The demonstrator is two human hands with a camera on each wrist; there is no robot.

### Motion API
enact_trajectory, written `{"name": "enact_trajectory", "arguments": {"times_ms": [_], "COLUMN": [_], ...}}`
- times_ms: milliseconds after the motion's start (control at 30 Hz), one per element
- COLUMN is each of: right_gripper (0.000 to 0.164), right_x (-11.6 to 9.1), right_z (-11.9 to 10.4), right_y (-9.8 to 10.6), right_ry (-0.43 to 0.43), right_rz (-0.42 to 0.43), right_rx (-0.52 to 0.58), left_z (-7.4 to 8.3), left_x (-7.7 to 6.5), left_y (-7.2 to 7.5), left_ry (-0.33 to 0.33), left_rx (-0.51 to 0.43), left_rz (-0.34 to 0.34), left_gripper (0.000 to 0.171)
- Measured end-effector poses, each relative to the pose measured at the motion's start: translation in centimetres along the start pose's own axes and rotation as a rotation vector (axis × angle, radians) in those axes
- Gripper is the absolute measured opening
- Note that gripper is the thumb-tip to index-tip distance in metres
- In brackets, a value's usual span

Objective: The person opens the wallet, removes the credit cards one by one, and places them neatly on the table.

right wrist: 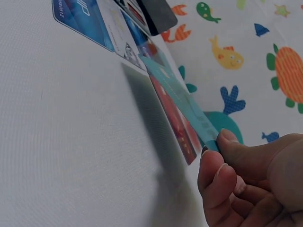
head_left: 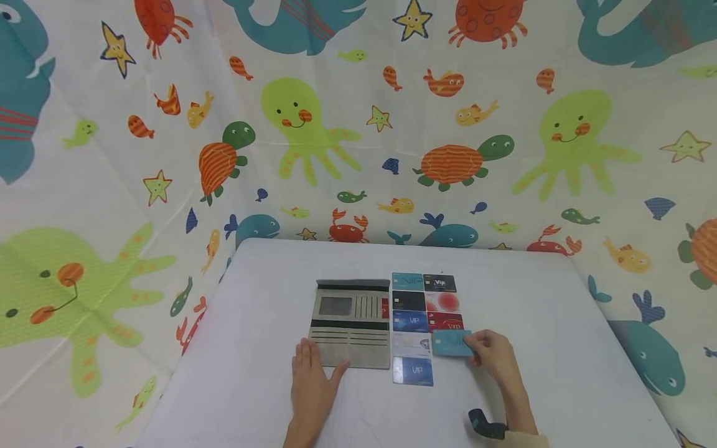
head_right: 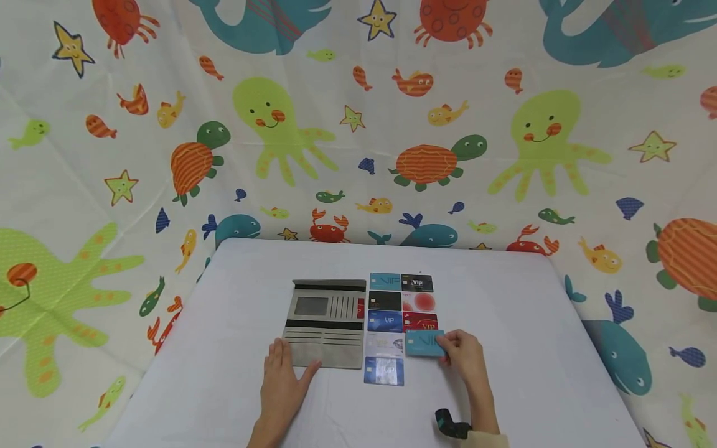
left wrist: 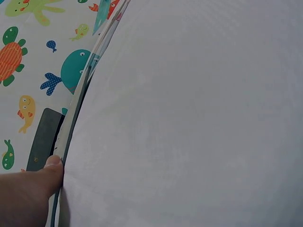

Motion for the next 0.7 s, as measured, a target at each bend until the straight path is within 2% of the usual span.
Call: {"name": "enact_trajectory", "arguments": {"times_ms": [267,700], "right_gripper": [0.027,0.026], "right_x": [0.1,0.0], "right_z": [0.5,-0.1], "right_y": [-0.5,-1.6], "right_ry": [-0.001,-0.024], "right_rz": [0.019,0.072], "right_rx": [-0.027,-0.193], "left_z": [-0.1,0.0], "left_x": [0.1,0.1], "left_y": [0.0,-0.1], "left_ry": [0.006,0.001], "left_rx": [0.002,0.007], "left_rz": [-0.006,-0.006], "left_gripper": [0.1,0.099]}}
Point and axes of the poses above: each hand's wrist, its own x-axis towards the middle knuckle, its own y-axis out of the back of the hand, z = x × y, the point moved 3 cm from there along x, towards the middle knuckle, and after that the axes turned 7 degrees about -z, right-handed, at the moved point
